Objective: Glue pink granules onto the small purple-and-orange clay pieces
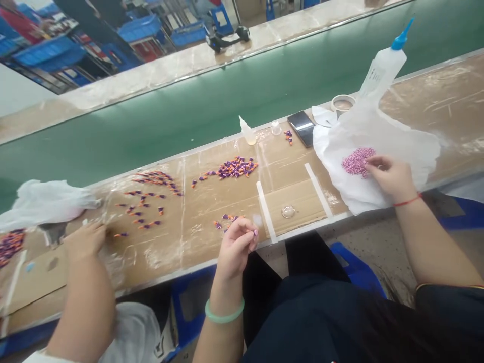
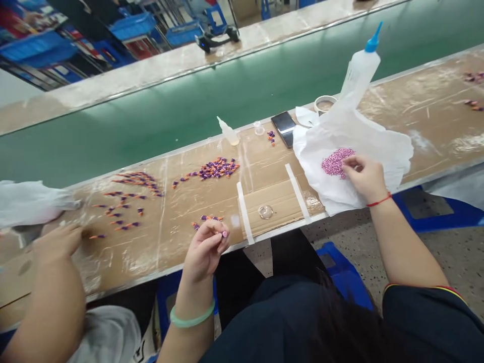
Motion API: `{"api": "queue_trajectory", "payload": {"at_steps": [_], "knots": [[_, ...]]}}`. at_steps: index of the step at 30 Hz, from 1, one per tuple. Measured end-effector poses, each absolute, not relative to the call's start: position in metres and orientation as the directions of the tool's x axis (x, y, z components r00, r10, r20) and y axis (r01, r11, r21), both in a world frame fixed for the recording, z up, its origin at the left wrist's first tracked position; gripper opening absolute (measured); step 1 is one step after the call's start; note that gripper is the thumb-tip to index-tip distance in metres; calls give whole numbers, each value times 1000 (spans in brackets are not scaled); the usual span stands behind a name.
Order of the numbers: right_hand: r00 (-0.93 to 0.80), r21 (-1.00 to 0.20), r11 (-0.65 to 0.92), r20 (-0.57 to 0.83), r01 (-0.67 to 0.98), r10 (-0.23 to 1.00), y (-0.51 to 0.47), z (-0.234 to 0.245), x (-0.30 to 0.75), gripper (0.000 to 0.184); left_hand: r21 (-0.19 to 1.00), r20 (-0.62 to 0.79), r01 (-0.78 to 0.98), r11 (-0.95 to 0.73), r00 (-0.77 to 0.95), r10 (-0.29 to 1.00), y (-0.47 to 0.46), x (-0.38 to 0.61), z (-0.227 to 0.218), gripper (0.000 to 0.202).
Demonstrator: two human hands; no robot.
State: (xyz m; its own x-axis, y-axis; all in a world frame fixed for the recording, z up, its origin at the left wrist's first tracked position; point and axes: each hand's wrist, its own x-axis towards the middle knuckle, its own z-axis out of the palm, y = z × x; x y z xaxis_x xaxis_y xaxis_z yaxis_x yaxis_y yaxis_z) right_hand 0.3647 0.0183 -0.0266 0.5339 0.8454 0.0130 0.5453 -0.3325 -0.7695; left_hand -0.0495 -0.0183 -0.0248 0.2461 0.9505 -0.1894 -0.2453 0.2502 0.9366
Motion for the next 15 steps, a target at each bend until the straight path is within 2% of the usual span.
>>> {"api": "queue_trajectory", "payload": {"at_steps": [9,15], "knots": [[529,-939,-219,-48,264,847,13,-28,364,9,931,-220,-251,264,192,957,-22,-42,-24,22],[458,-991,-102,-50,90,888,8,-31,366,28,935,-206,-249,252,196,959,-24,-39,-21,25]]}}
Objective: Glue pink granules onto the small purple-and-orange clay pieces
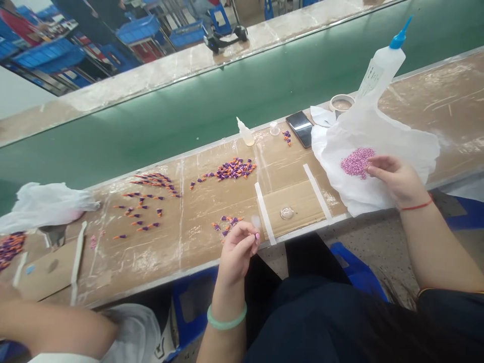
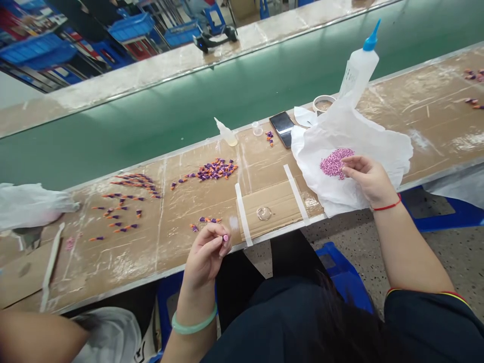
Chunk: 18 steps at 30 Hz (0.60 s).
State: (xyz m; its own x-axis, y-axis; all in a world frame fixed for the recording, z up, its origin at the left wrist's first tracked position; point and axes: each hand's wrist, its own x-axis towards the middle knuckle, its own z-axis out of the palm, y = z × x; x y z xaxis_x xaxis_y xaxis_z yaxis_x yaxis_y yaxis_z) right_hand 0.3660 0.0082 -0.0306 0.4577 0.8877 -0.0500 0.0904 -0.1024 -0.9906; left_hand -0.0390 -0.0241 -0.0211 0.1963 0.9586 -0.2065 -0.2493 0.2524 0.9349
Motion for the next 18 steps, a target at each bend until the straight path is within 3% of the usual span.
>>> {"api": "queue_trajectory", "payload": {"at_steps": [3,9,13,18], "knots": [[373,-997,-56,-35,47,927,-1,-18,354,30,938,-217,-230,260,198,956,-25,-31,-17,27],[152,-1000,10,13,19,988,-19,15,313,10,953,-210,-152,263,298,931,-23,-5,-6,31],[44,-997,73,72,-21,996,-20,23,289,16,961,-166,-146,236,379,910,-20,10,-2,31],[-233,-994,111,104,19,967,-22,39,269,32,977,-99,-122,173,458,884,-17,28,11,30]]}}
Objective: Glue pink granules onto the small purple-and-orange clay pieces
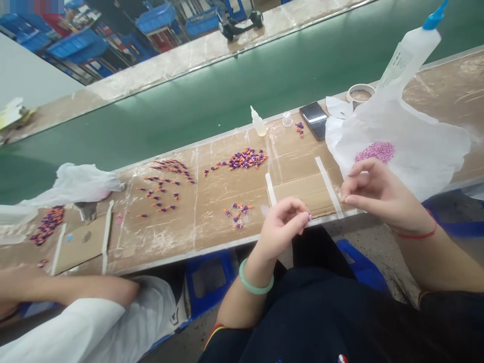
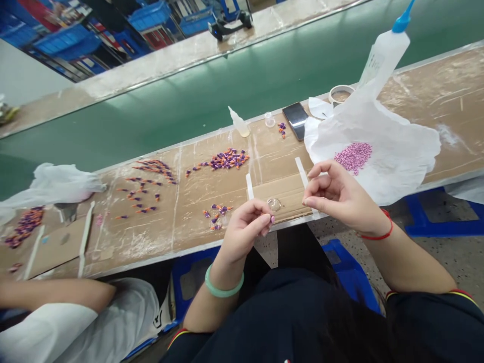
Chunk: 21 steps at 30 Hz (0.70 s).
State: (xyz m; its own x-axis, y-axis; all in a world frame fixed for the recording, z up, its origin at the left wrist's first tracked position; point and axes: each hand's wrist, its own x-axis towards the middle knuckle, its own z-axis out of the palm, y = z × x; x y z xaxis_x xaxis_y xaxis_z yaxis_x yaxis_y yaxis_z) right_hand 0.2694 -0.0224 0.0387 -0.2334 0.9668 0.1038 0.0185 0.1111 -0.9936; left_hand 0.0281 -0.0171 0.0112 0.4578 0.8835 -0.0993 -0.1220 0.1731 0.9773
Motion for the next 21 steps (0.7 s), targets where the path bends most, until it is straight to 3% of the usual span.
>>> {"api": "queue_trajectory", "payload": {"at_steps": [4,9,16,21], "knots": [[-348,-949,247,168,196,922,-22,56,261,31,1000,7,-17,1,492,870,-11,39,33,23],[-481,-779,463,239,424,843,-15,75,254,10,969,128,112,-220,535,835,-7,42,51,12],[-595,-657,583,246,478,765,-11,88,243,11,904,188,220,-365,562,805,-8,40,52,9],[-628,-608,629,258,484,734,-11,86,240,12,900,197,228,-371,546,815,-8,43,50,15]]}}
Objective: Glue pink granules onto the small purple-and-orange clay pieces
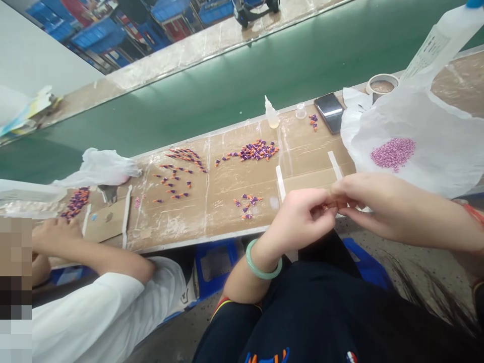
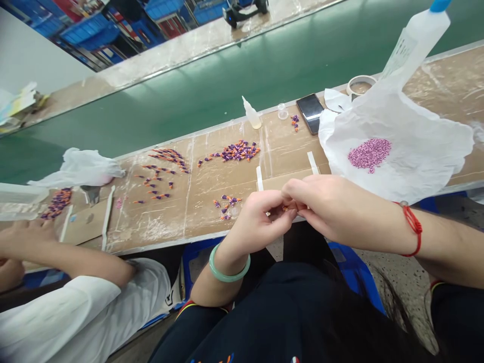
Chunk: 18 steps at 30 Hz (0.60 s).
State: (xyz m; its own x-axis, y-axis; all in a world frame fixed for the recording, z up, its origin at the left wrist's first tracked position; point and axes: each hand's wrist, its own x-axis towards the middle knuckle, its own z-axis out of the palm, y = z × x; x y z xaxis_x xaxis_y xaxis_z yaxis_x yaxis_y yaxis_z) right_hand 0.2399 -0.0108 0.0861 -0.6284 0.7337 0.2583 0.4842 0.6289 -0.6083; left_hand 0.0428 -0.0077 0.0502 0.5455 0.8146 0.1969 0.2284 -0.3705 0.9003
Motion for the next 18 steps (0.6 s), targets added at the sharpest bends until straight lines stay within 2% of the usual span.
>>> {"api": "queue_trajectory", "payload": {"at_steps": [3,6,11,18], "knots": [[-598,-657,592,258,467,759,-11,85,240,9,942,186,159,-296,487,853,-8,43,48,14],[-485,-759,483,253,436,837,-14,83,239,4,989,113,42,-142,405,907,-10,42,46,13],[-321,-859,348,232,376,918,-21,71,229,11,990,56,-142,-15,292,955,-16,43,43,20],[-332,-862,343,221,372,917,-21,69,219,11,996,56,-83,-34,283,957,-19,43,48,18]]}}
